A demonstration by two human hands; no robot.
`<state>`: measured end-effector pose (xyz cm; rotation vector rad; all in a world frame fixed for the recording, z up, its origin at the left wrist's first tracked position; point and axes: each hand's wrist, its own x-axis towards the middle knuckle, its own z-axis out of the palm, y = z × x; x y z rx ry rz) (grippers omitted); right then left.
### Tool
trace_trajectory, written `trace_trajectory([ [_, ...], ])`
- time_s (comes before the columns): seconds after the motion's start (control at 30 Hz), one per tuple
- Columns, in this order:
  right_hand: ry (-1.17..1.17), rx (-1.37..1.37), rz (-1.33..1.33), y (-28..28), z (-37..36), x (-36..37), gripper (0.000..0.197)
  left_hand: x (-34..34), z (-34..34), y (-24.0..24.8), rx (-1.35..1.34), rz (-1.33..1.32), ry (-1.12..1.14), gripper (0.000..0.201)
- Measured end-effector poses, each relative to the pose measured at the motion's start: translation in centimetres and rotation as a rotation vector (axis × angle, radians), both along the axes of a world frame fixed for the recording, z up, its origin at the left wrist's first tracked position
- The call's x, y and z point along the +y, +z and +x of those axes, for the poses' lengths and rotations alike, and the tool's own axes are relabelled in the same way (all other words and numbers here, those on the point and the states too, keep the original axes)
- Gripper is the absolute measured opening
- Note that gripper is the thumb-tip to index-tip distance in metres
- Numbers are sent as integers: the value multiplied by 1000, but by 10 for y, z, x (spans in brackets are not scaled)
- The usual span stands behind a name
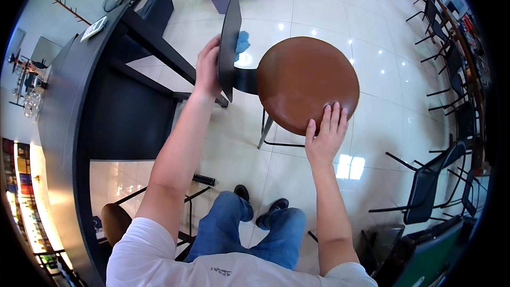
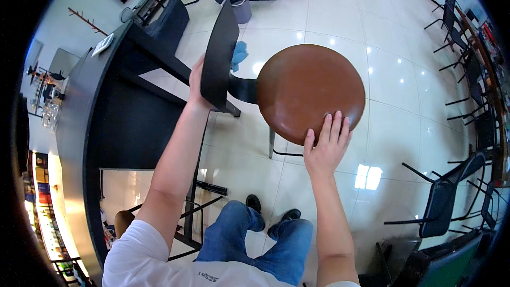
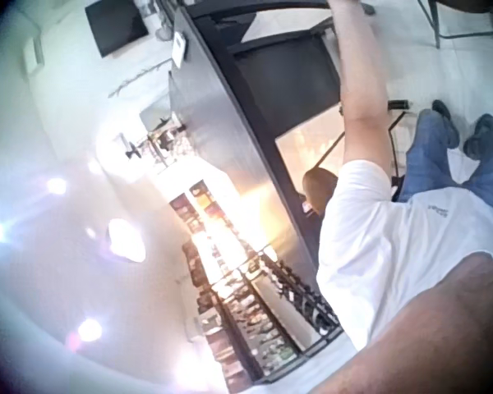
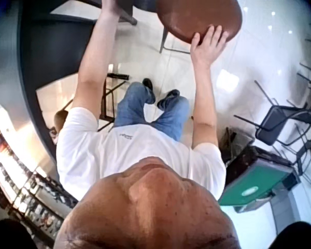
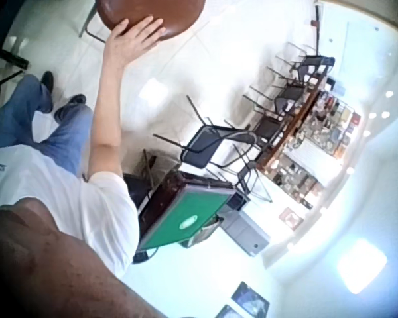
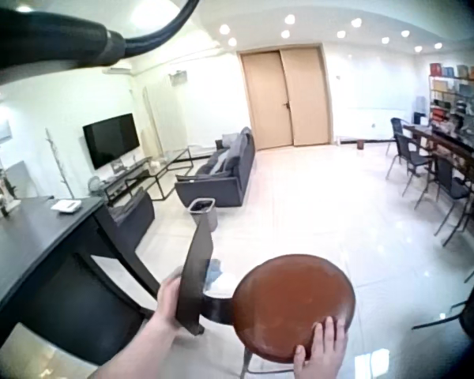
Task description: The person wipes down the seat and legs of several bar stools using a cloth.
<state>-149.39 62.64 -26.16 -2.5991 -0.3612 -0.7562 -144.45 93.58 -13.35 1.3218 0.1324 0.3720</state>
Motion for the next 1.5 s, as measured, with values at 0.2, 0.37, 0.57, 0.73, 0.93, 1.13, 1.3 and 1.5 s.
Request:
trace_trajectory([
  [0.2, -7, 146, -31, 15, -1, -3, 60, -22, -2, 73, 265, -139, 80, 50],
  [0.37, -76, 304, -155, 52, -6, 5, 52, -8, -3, 111, 141, -88, 121, 52],
  [0.57, 155, 709, 670, 117, -63, 18, 28, -35, -76, 150, 143, -342, 107, 54],
  [0.73, 234, 1413, 1496, 218, -131, 73, 42, -80, -189, 134, 292, -360, 71, 52],
  [0.93, 93, 1512, 1644, 230, -127, 69, 43, -94, -202, 117, 224, 393, -178, 63],
  [1.13, 15, 929, 1394, 225, -98, 46, 27, -91, -158, 102, 520, -254, -358, 62],
  [1.3, 132, 1022, 1679, 265, -81, 50, 22, -74, -140, 118, 594, -401, -504, 56],
  [1.5, 187, 1356, 2183, 252, -63, 77, 50, -47, -119, 190, 298, 798, -426, 50],
])
